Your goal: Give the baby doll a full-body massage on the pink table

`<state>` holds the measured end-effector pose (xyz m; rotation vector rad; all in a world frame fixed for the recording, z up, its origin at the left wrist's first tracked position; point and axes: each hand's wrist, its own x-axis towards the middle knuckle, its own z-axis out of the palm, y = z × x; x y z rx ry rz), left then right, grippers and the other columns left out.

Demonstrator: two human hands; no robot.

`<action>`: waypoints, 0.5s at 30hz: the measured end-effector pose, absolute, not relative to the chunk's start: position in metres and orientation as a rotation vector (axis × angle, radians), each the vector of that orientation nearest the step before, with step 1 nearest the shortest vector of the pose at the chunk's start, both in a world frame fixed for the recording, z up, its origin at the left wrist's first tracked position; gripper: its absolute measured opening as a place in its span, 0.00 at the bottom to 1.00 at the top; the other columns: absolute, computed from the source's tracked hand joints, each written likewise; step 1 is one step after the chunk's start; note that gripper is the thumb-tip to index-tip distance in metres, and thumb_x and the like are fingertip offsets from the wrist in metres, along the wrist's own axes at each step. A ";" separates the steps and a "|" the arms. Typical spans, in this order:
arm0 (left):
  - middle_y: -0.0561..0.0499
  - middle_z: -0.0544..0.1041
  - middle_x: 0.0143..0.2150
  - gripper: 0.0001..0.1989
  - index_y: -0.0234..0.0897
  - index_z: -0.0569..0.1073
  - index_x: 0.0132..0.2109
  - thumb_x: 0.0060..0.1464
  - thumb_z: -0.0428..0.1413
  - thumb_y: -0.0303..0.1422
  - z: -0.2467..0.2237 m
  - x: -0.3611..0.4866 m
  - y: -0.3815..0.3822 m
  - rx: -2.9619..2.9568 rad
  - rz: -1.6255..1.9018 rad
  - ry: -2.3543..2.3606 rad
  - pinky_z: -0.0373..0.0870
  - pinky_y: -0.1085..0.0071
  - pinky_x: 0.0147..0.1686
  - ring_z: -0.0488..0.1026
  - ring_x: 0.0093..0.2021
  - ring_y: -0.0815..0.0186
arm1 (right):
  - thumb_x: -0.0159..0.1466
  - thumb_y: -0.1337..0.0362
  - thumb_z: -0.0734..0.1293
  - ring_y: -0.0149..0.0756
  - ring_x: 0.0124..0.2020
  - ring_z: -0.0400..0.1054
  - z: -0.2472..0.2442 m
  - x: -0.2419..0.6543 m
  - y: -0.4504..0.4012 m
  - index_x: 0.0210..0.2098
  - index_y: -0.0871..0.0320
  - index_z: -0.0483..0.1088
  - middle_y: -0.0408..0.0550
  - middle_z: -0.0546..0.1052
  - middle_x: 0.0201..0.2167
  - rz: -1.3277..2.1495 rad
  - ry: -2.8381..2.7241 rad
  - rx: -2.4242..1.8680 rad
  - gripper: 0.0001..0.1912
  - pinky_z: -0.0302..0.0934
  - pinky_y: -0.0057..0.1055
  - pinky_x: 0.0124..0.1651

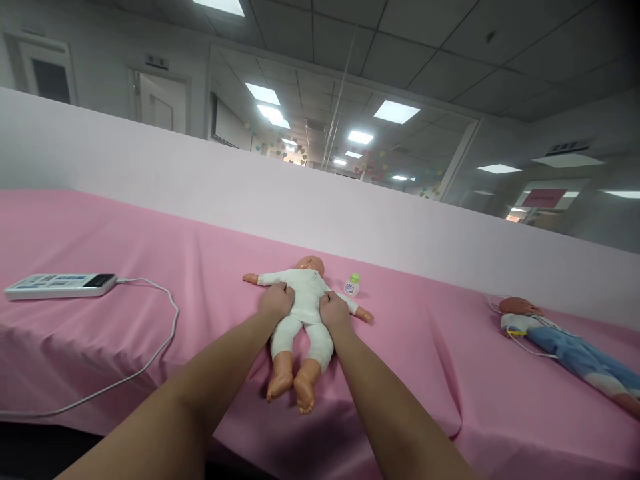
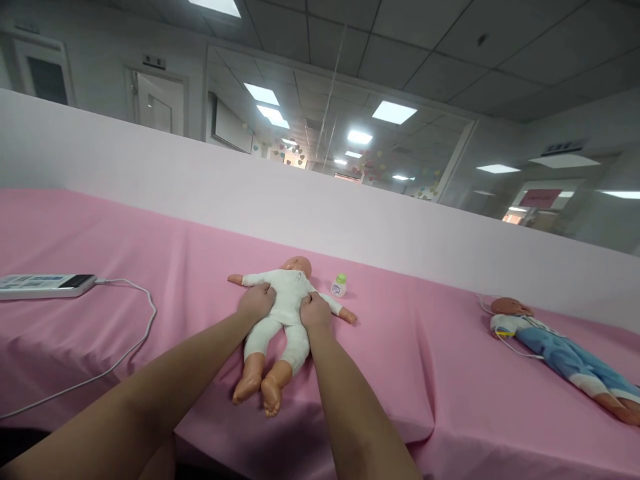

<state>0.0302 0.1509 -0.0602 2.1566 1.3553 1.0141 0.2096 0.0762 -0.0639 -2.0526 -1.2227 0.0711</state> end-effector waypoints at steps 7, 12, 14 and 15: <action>0.27 0.79 0.52 0.31 0.25 0.78 0.56 0.68 0.44 0.48 -0.053 0.030 0.144 2.202 0.915 1.422 0.68 0.57 0.55 0.76 0.55 0.45 | 0.70 0.58 0.57 0.51 0.50 0.75 -0.063 0.209 0.073 0.49 0.57 0.77 0.57 0.81 0.48 0.094 -1.178 -2.067 0.21 0.65 0.41 0.53; 0.26 0.79 0.52 0.32 0.20 0.77 0.57 0.70 0.38 0.43 -0.051 0.028 0.140 2.252 0.892 1.439 0.68 0.56 0.52 0.76 0.55 0.44 | 0.69 0.58 0.58 0.49 0.50 0.75 -0.065 0.211 0.076 0.47 0.56 0.77 0.56 0.82 0.46 0.095 -1.162 -2.053 0.19 0.64 0.40 0.53; 0.27 0.79 0.52 0.32 0.20 0.76 0.57 0.70 0.37 0.43 -0.052 0.027 0.140 2.306 0.860 1.416 0.69 0.57 0.50 0.77 0.54 0.45 | 0.69 0.57 0.58 0.50 0.50 0.75 -0.067 0.211 0.076 0.47 0.55 0.77 0.56 0.82 0.46 0.102 -1.156 -2.046 0.19 0.65 0.40 0.53; 0.26 0.79 0.52 0.33 0.19 0.75 0.58 0.70 0.37 0.43 -0.052 0.026 0.141 2.350 0.843 1.381 0.69 0.57 0.50 0.77 0.53 0.45 | 0.68 0.57 0.58 0.50 0.50 0.75 -0.067 0.212 0.076 0.48 0.55 0.77 0.56 0.82 0.46 0.105 -1.152 -2.043 0.19 0.65 0.40 0.54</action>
